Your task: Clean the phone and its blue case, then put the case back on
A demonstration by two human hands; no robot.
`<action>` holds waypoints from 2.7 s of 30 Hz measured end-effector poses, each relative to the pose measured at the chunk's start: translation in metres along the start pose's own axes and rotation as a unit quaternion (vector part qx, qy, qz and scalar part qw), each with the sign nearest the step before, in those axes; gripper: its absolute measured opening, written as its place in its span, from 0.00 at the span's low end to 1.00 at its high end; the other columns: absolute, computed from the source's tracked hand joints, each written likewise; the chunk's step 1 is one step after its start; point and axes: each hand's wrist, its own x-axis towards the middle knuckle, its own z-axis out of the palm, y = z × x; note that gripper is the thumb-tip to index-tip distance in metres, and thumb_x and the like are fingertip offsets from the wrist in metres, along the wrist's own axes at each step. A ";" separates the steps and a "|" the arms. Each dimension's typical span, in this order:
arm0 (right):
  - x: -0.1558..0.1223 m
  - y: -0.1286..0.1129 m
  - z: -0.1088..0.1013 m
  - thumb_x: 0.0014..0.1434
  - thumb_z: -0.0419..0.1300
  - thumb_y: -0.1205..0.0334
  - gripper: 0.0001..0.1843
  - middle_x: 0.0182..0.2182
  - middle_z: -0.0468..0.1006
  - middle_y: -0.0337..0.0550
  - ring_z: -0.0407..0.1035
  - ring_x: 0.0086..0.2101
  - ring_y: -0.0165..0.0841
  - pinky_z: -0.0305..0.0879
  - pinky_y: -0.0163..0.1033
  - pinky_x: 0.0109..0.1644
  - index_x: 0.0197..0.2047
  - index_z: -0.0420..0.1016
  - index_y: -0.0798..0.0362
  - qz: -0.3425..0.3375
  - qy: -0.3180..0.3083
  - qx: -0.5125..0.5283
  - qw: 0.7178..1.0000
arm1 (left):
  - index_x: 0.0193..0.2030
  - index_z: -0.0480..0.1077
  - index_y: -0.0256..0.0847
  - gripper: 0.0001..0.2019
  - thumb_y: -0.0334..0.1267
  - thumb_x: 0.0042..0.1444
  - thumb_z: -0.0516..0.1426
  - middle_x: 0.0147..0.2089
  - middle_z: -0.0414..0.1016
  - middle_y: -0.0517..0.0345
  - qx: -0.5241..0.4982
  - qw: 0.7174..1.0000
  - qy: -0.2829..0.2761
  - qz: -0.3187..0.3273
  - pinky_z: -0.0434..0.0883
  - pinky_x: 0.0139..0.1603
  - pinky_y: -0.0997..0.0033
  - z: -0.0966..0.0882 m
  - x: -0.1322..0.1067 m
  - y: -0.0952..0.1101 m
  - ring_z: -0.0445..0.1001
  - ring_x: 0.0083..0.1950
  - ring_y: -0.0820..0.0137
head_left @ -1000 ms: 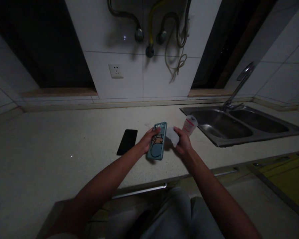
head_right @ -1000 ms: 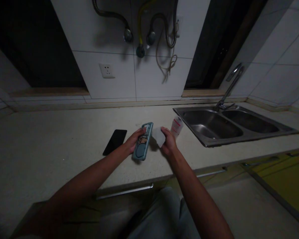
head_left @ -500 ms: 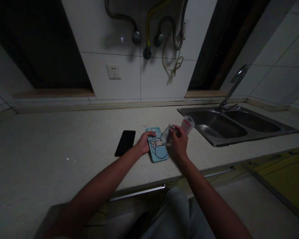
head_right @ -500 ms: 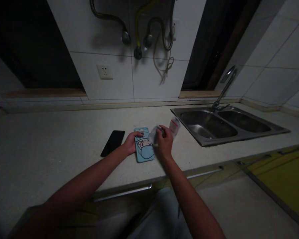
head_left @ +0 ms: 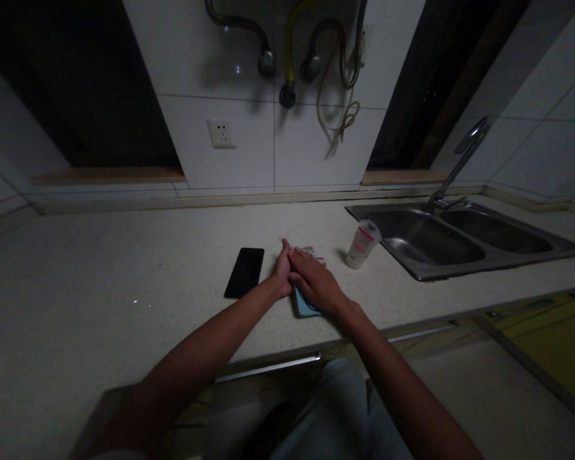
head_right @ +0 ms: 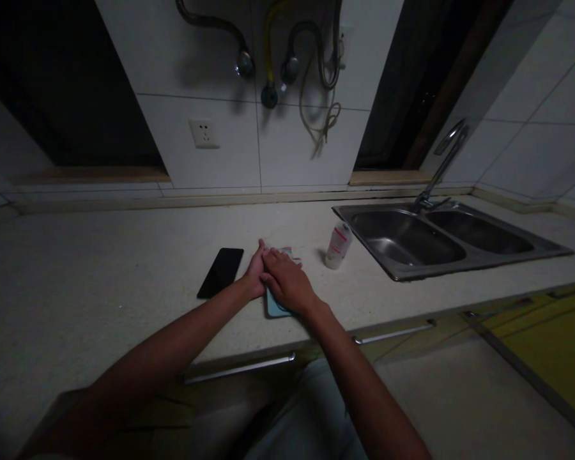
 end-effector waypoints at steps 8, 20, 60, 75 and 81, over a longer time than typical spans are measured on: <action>-0.039 -0.028 -0.010 0.70 0.51 0.54 0.29 0.65 0.64 0.58 0.58 0.65 0.44 0.58 0.56 0.68 0.70 0.58 0.57 -0.050 -0.050 -0.022 0.997 | 0.44 0.71 0.36 0.31 0.63 0.64 0.42 0.38 0.79 0.39 0.001 1.000 0.003 -0.027 0.74 0.43 0.46 -0.003 -0.005 0.005 0.80 0.39 0.53; -0.091 -0.036 -0.025 0.67 0.56 0.56 0.37 0.66 0.63 0.54 0.57 0.66 0.44 0.61 0.55 0.67 0.74 0.46 0.52 -0.032 -0.053 -0.072 0.995 | 0.44 0.71 0.37 0.28 0.60 0.65 0.43 0.37 0.80 0.39 0.022 0.999 -0.018 -0.038 0.76 0.40 0.51 0.000 -0.004 0.005 0.81 0.37 0.55; -0.082 -0.039 -0.030 0.68 0.54 0.64 0.15 0.48 0.81 0.51 0.75 0.49 0.41 0.75 0.48 0.53 0.54 0.77 0.51 0.014 0.064 -0.082 0.994 | 0.48 0.71 0.35 0.28 0.59 0.64 0.44 0.38 0.80 0.39 0.027 0.998 -0.031 -0.040 0.75 0.40 0.53 0.001 -0.001 0.006 0.81 0.39 0.55; -0.072 -0.058 -0.013 0.66 0.56 0.67 0.11 0.35 0.76 0.47 0.67 0.35 0.37 0.63 0.39 0.35 0.45 0.79 0.52 -0.013 0.040 -0.092 0.995 | 0.48 0.71 0.35 0.29 0.59 0.65 0.42 0.38 0.80 0.40 0.008 0.999 -0.008 -0.032 0.75 0.42 0.52 -0.002 0.001 0.006 0.80 0.39 0.56; -0.063 -0.067 -0.012 0.66 0.56 0.68 0.12 0.40 0.78 0.47 0.67 0.38 0.37 0.62 0.41 0.40 0.48 0.78 0.54 -0.055 0.013 -0.089 0.994 | 0.46 0.72 0.35 0.29 0.59 0.65 0.42 0.38 0.80 0.38 0.024 0.999 0.001 -0.034 0.75 0.41 0.52 -0.003 0.003 0.008 0.80 0.38 0.55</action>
